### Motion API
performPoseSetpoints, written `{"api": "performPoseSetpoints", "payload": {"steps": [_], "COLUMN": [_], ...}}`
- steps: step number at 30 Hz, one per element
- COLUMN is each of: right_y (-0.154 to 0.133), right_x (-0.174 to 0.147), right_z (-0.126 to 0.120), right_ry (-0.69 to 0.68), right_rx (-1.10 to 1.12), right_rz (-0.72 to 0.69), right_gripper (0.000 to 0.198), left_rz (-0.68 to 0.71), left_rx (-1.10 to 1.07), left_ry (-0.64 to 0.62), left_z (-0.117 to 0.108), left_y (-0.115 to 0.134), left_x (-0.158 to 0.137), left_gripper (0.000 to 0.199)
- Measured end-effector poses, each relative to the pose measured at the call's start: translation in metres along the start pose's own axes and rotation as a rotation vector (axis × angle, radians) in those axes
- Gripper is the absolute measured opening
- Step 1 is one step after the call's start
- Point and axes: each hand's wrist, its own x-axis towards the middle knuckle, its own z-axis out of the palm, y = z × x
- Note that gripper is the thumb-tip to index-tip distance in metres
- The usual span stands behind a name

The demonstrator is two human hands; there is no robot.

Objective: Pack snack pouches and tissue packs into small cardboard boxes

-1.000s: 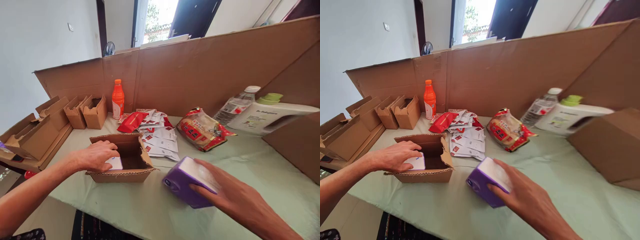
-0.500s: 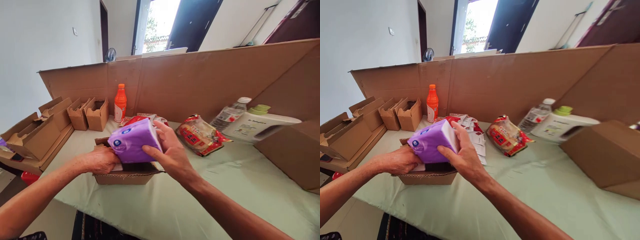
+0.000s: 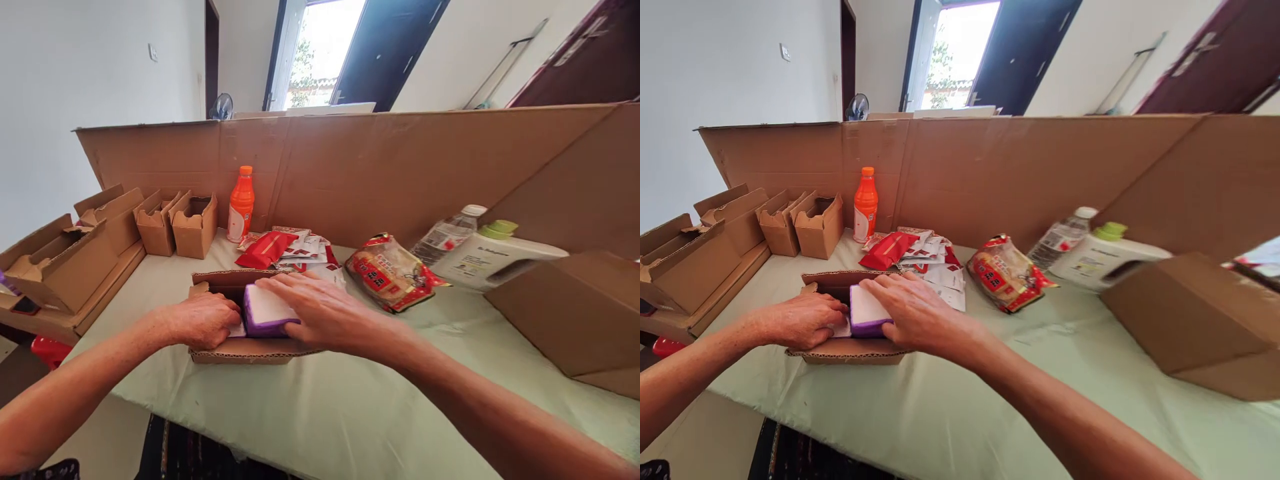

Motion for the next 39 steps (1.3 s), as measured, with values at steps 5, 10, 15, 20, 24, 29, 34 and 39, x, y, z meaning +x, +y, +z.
{"api": "performPoseSetpoints", "payload": {"steps": [5, 10, 15, 20, 24, 29, 34, 39], "right_y": [0.013, 0.025, 0.032, 0.025, 0.017, 0.030, 0.047, 0.042], "right_x": [-0.012, -0.058, -0.086, -0.079, -0.071, -0.062, -0.035, -0.034], "right_z": [0.017, 0.009, 0.023, 0.056, 0.069, 0.061, 0.056, 0.077], "right_ry": [0.059, 0.387, 0.402, 0.292, 0.331, 0.424, 0.508, 0.328], "right_rx": [0.006, 0.126, 0.245, 0.287, 0.253, 0.315, 0.391, 0.476], "right_rz": [-0.080, 0.073, 0.210, 0.097, 0.084, 0.105, 0.121, 0.023], "right_gripper": [0.038, 0.032, 0.043, 0.060, 0.048, 0.050, 0.067, 0.042], "left_rz": [-0.017, -0.105, -0.325, -0.295, -0.366, -0.551, -0.536, -0.507], "left_rx": [-0.072, -0.272, -0.275, -0.304, -0.356, -0.357, -0.268, -0.270], "left_ry": [0.002, 0.436, 0.679, 0.750, 0.770, 0.763, 0.844, 0.826], "left_z": [-0.013, -0.003, 0.049, 0.081, 0.079, 0.079, 0.087, 0.091], "left_y": [0.007, 0.011, 0.010, 0.017, 0.017, 0.014, 0.014, 0.013], "left_x": [-0.022, -0.077, -0.106, -0.086, -0.073, -0.067, -0.059, -0.062], "left_gripper": [0.030, 0.029, 0.038, 0.038, 0.025, 0.037, 0.054, 0.041]}}
